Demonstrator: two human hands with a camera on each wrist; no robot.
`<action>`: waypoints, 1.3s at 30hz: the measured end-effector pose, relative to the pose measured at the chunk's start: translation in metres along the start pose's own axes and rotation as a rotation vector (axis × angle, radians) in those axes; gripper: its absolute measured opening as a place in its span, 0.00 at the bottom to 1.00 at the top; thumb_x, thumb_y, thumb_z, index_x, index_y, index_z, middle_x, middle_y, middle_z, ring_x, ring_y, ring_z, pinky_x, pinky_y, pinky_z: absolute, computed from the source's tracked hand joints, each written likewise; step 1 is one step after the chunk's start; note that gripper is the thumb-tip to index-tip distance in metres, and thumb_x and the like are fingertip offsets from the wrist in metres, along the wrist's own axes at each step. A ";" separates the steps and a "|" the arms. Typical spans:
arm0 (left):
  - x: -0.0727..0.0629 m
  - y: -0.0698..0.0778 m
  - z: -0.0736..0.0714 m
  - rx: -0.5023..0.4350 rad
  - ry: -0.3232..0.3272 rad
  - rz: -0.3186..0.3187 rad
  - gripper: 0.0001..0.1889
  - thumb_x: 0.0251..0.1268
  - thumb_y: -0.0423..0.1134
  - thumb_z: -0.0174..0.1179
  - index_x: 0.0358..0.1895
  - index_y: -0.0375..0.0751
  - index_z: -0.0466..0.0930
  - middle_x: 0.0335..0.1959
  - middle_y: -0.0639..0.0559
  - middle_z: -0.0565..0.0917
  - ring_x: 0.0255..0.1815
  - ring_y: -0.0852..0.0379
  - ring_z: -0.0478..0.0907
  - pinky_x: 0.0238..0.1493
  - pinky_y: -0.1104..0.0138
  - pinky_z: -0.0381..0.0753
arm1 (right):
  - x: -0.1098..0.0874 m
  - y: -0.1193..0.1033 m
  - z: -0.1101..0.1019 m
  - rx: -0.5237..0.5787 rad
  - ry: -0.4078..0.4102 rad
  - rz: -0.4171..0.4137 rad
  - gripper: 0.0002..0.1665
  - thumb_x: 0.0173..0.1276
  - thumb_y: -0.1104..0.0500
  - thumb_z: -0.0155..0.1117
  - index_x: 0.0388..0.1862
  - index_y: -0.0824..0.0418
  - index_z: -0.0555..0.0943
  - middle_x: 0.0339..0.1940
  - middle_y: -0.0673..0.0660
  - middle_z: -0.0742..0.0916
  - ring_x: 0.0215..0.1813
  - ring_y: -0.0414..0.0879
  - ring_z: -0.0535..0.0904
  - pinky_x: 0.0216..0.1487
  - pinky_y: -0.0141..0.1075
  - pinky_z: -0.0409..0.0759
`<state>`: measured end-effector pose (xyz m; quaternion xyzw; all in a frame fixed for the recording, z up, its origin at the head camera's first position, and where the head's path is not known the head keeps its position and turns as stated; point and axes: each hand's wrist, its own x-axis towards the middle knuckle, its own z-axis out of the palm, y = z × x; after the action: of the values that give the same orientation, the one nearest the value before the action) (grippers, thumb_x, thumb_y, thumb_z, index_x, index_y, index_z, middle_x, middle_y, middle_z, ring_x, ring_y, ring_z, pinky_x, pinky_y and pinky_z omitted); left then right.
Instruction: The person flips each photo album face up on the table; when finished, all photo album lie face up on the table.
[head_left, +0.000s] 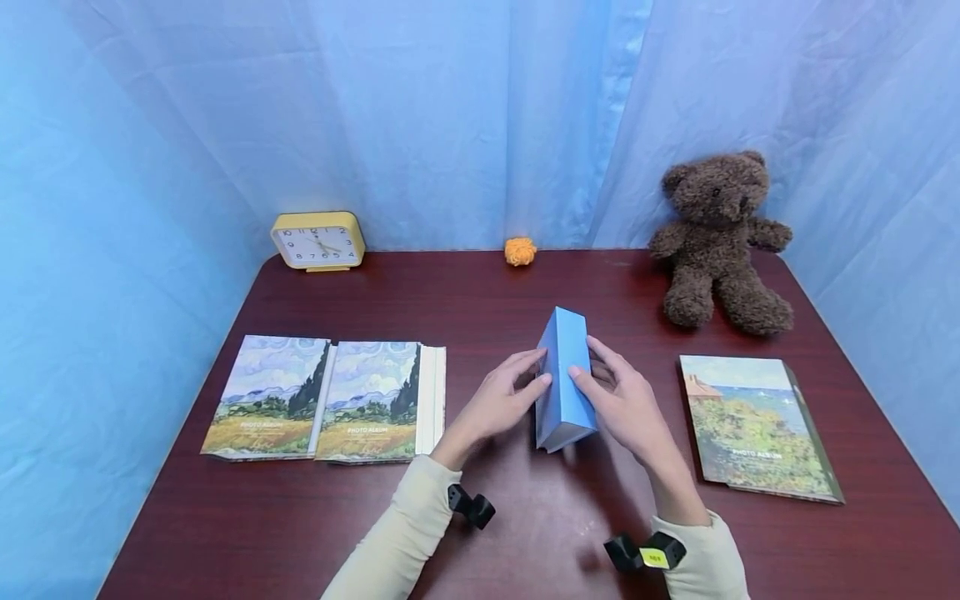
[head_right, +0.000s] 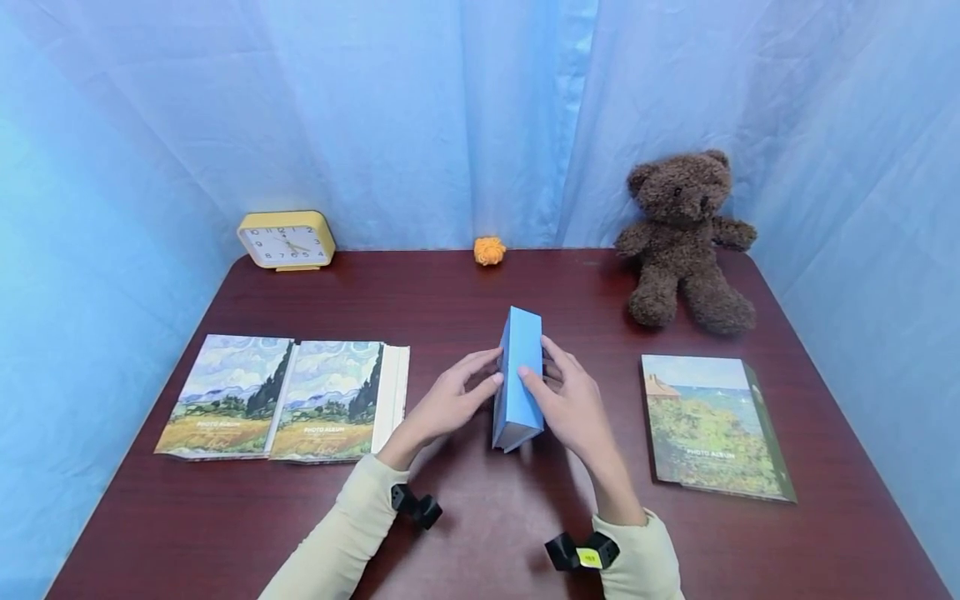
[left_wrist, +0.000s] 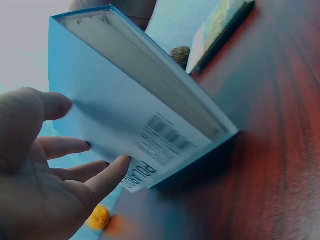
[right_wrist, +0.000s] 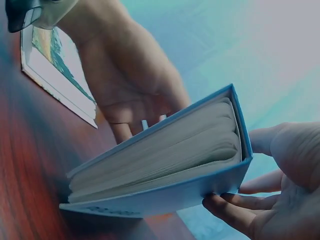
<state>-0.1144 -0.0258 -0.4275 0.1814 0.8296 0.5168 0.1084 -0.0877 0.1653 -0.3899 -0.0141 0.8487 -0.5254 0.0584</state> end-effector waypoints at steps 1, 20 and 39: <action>-0.001 0.001 -0.002 -0.009 0.005 -0.003 0.27 0.74 0.49 0.49 0.72 0.49 0.62 0.71 0.51 0.67 0.66 0.53 0.70 0.64 0.58 0.72 | 0.001 0.000 0.002 0.002 -0.003 -0.007 0.41 0.68 0.39 0.57 0.76 0.51 0.58 0.64 0.64 0.78 0.65 0.55 0.74 0.59 0.50 0.76; -0.014 -0.001 -0.039 -0.105 0.078 0.017 0.31 0.70 0.47 0.55 0.74 0.55 0.57 0.67 0.49 0.71 0.64 0.54 0.73 0.61 0.57 0.74 | 0.014 0.012 0.031 0.105 -0.115 -0.043 0.29 0.75 0.41 0.48 0.73 0.41 0.62 0.64 0.56 0.77 0.56 0.51 0.78 0.56 0.41 0.79; -0.026 -0.006 -0.055 0.219 0.133 -0.204 0.42 0.62 0.52 0.63 0.73 0.35 0.56 0.67 0.36 0.69 0.60 0.44 0.75 0.57 0.54 0.77 | 0.016 0.028 0.055 -0.294 -0.141 -0.021 0.38 0.69 0.46 0.59 0.74 0.55 0.63 0.74 0.67 0.63 0.72 0.65 0.61 0.66 0.60 0.63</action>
<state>-0.1121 -0.0840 -0.4093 0.0725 0.9005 0.4204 0.0849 -0.0964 0.1275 -0.4401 -0.0683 0.9101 -0.3937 0.1097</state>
